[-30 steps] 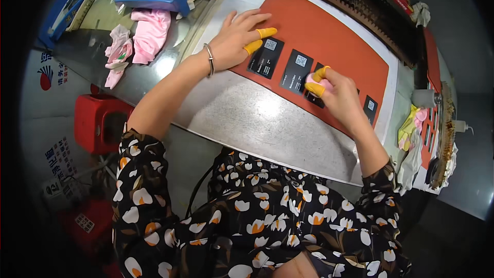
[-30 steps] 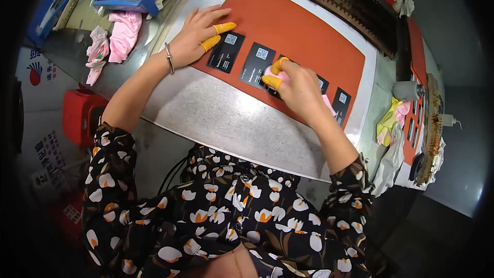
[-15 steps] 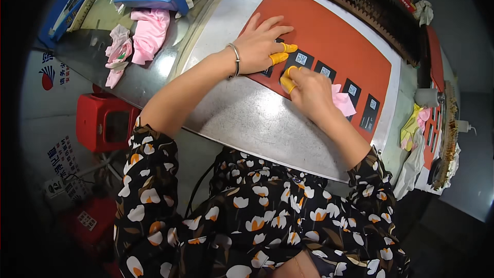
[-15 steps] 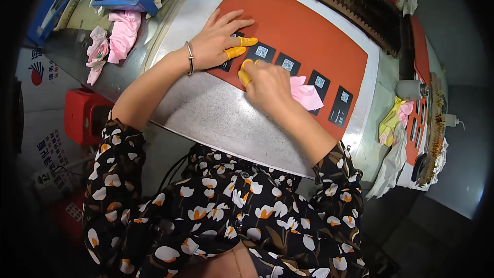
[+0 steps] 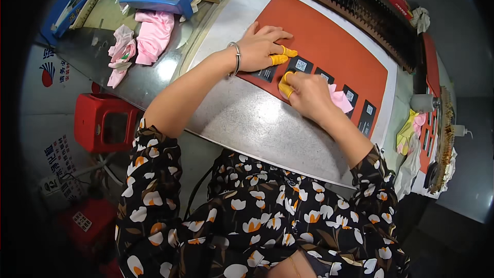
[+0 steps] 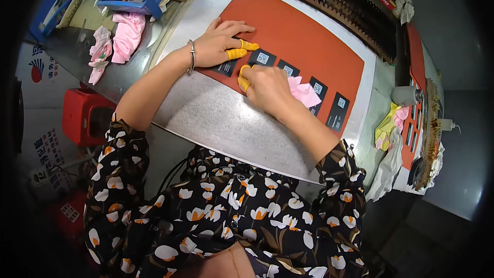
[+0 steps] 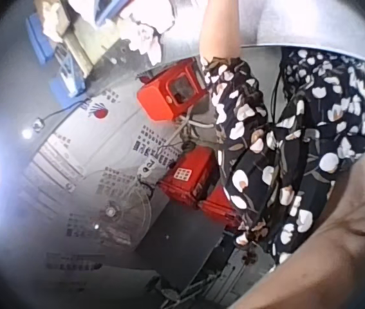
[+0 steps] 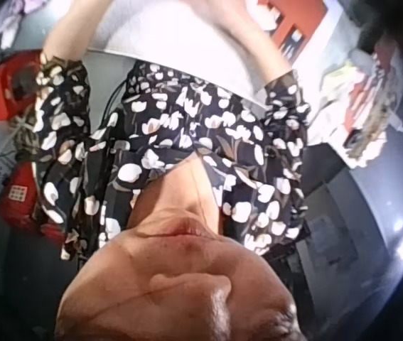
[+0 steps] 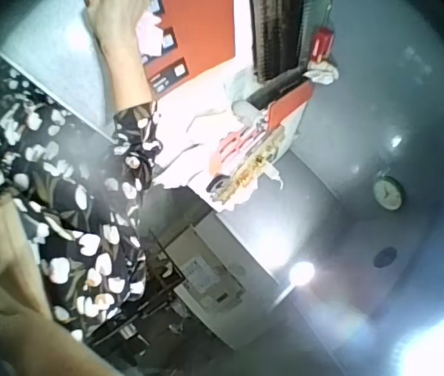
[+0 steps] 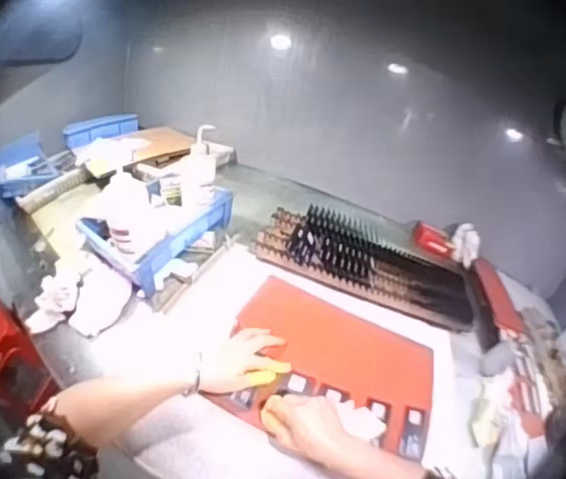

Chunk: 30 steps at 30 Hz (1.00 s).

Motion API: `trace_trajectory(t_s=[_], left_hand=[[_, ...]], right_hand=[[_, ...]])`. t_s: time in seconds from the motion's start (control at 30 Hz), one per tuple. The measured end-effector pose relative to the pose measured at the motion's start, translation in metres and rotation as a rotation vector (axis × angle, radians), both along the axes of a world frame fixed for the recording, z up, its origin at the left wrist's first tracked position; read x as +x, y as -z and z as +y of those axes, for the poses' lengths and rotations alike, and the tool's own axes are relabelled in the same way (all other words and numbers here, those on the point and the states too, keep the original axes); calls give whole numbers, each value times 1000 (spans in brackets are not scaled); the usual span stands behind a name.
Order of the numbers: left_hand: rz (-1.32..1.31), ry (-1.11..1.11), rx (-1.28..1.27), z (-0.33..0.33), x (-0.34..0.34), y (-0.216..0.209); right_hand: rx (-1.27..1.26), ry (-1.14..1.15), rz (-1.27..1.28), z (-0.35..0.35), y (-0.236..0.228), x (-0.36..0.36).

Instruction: The person wipes the surface of several small black cards arranged on a red mat using a yellow sponge and a pink cloth. They handle the cards one by one, wiping them thoroughly before moving to the next card in the sequence.

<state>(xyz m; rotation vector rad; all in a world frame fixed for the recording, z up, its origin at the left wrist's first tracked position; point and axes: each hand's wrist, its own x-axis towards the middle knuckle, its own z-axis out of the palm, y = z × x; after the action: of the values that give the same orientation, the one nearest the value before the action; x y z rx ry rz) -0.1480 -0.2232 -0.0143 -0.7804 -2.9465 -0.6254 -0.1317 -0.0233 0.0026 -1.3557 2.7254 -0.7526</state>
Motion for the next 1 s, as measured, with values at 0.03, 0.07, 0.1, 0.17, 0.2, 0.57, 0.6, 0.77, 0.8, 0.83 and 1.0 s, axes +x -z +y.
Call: trace_trajectory(t_s=[0.03,0.07,0.1,0.17,0.2,0.57,0.6,0.77,0.8,0.83,1.0], left_hand=[[-7,-3,-3,0,1,0],[-14,-6,-5,0,3,0],[-9,-9,-6,-2,2,3],[-15,-7,11,0,3,1],[-18,-5,19,0,3,0],[-17,0,-7,-1,2,2],[-25,-8,-18,-2,4,0],[-13,5,-7,-2,4,3],[-12,-9,-17,-3,5,3],[-5,-14,-26,-2,3,2],[-7,16,8,-3,2,5]], right_hand=[[-3,9,-7,0,-2,5],[13,37,-1,0,-3,1],[29,66,5,-1,-4,-8],[45,78,44,0,-3,-10],[-42,56,-18,1,1,-2],[79,83,72,9,-1,-21],[58,118,15,7,-6,-26],[-4,-37,64,5,-3,-2],[-27,37,71,9,4,-17],[-16,54,103,13,2,-23],[107,-22,-2,17,-4,-3]])
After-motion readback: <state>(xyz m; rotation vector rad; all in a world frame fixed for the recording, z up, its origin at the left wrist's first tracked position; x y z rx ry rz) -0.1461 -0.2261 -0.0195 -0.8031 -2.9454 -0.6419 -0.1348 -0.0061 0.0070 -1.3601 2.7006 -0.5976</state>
